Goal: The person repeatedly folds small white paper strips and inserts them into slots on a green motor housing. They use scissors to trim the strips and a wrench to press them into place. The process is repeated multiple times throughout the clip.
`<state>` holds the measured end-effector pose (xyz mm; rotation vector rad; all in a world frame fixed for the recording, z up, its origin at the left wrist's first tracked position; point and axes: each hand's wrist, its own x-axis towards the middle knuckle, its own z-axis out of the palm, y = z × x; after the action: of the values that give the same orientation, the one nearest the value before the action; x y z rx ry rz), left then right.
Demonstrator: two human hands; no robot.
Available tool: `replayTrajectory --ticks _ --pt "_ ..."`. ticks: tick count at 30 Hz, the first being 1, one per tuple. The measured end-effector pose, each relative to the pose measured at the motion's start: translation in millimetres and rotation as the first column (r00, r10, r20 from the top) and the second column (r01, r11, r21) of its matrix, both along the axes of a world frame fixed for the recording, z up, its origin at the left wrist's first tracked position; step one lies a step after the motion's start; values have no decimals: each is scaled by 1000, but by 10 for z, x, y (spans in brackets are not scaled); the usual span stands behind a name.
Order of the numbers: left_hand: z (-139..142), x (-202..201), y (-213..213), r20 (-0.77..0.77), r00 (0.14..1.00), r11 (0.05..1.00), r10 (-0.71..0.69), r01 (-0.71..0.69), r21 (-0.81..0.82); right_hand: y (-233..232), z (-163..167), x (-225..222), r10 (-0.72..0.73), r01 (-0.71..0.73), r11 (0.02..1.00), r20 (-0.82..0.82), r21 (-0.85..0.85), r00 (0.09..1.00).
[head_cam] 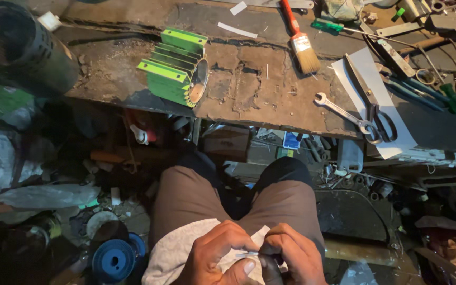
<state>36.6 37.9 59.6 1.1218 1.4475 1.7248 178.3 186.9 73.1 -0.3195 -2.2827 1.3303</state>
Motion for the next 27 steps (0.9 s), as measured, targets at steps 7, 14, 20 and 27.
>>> replayTrajectory --ticks 7,14,20,27 --pt "113 -178 1 -196 975 990 -106 85 -116 54 -32 34 80 -74 988 -39 136 996" --pt "140 -206 16 -117 982 965 -147 117 -234 72 -94 61 108 -102 990 53 -102 993" --pt "169 -220 30 -196 969 979 -151 119 -165 14 -176 128 112 -41 797 82 -603 990" --pt "92 -334 70 482 813 852 -326 474 -223 -62 -200 116 92 -111 862 -63 -494 994"
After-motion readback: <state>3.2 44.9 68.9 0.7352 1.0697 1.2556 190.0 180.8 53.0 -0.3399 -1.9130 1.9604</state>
